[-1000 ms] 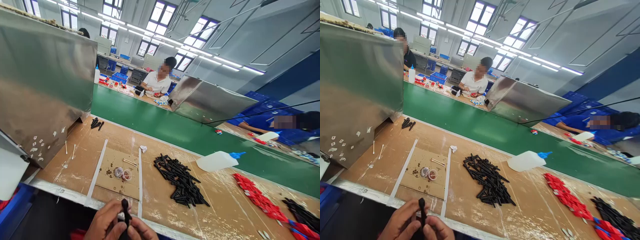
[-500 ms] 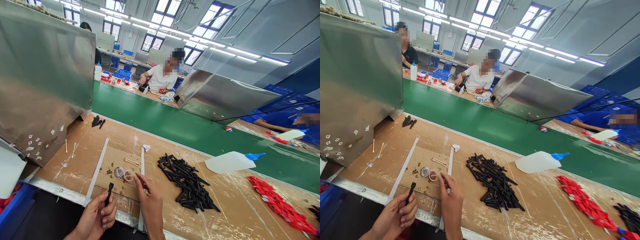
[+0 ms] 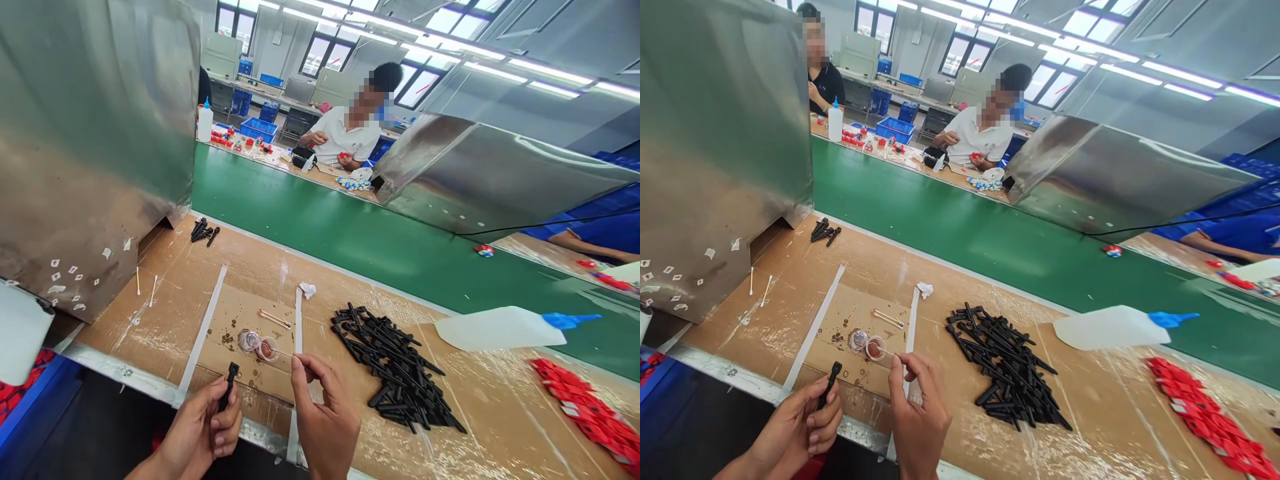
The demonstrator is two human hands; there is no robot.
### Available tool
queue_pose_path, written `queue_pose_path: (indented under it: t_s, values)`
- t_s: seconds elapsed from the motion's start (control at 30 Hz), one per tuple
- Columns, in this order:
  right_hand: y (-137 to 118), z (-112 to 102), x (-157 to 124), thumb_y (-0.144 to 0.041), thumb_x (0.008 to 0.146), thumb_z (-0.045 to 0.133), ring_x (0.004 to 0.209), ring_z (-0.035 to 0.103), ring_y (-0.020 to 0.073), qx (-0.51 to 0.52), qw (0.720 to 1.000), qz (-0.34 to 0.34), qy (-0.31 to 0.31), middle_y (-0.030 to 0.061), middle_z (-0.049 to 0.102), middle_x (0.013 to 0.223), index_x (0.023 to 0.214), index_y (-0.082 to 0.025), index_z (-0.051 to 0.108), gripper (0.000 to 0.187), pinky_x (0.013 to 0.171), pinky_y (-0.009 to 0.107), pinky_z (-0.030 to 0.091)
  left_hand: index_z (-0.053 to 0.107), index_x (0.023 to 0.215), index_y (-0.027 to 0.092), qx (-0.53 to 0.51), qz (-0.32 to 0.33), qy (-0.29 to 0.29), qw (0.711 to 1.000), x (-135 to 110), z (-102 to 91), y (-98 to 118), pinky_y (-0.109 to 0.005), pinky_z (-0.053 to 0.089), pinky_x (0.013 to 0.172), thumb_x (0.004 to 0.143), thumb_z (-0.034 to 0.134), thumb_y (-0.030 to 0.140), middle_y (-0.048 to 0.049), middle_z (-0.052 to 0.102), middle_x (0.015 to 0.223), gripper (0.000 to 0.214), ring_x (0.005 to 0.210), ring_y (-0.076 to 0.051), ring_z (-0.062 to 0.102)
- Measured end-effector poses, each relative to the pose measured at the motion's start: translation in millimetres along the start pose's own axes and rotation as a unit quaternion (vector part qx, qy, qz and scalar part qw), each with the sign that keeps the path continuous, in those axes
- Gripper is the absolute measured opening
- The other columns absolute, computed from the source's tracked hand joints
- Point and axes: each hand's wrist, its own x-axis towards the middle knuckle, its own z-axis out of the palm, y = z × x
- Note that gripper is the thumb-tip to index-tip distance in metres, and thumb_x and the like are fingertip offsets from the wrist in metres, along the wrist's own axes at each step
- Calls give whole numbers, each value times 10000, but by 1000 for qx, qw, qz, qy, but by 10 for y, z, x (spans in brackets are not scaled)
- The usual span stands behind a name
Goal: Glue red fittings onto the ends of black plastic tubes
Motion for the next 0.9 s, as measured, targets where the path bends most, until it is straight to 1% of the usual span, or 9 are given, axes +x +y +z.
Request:
queue_pose_path:
  t_s: [0.13,0.23,0.37,0.5,0.6,0.73,0.9]
  values:
    - [70,-3,-33,-291,923,611,771,573,148,25,999,45,-18,25,630,870,920,-187,656,114,737,255,462,533,780,168,15,1,23,1000,8,38,7,-224,141,467,833,654,404,90,265,535,270,459,-59,232]
    - [100,-14,-85,-288,909,629,813,587,172,42,997,65,-9,46,633,898,926,-181,658,112,761,283,468,528,786,169,23,-9,35,999,-1,63,20,-226,135,471,827,658,409,91,265,533,276,461,-61,231]
    - [19,-39,-151,-249,892,655,823,591,154,77,994,78,5,31,632,908,924,-194,659,63,777,257,467,521,800,171,31,-9,39,999,-23,77,24,-231,137,483,831,645,412,89,269,544,272,471,-66,232]
    - [-136,-14,-222,-203,892,645,838,592,151,126,990,69,-2,30,632,909,923,-200,658,34,775,250,482,513,795,171,37,-12,42,998,-35,89,24,-236,138,495,857,604,408,87,256,551,261,482,-72,222]
    - [-216,47,-286,-169,883,643,843,595,151,140,989,49,-22,23,633,904,932,-211,653,65,772,257,484,510,797,172,43,-15,42,998,-36,102,32,-241,140,502,876,571,398,84,259,556,247,487,-77,224]
    - [-257,130,-338,-136,885,632,827,597,140,154,986,36,-45,14,633,900,944,-221,645,104,730,238,486,512,813,177,45,-20,42,998,-37,103,41,-241,140,505,867,579,406,85,265,553,245,487,-78,223]
    - [-271,169,-317,-140,889,638,831,608,139,144,988,32,-53,15,640,900,952,-218,649,101,733,232,493,508,806,181,48,-19,42,998,-42,81,26,-240,135,502,844,608,433,92,265,546,274,481,-74,218]
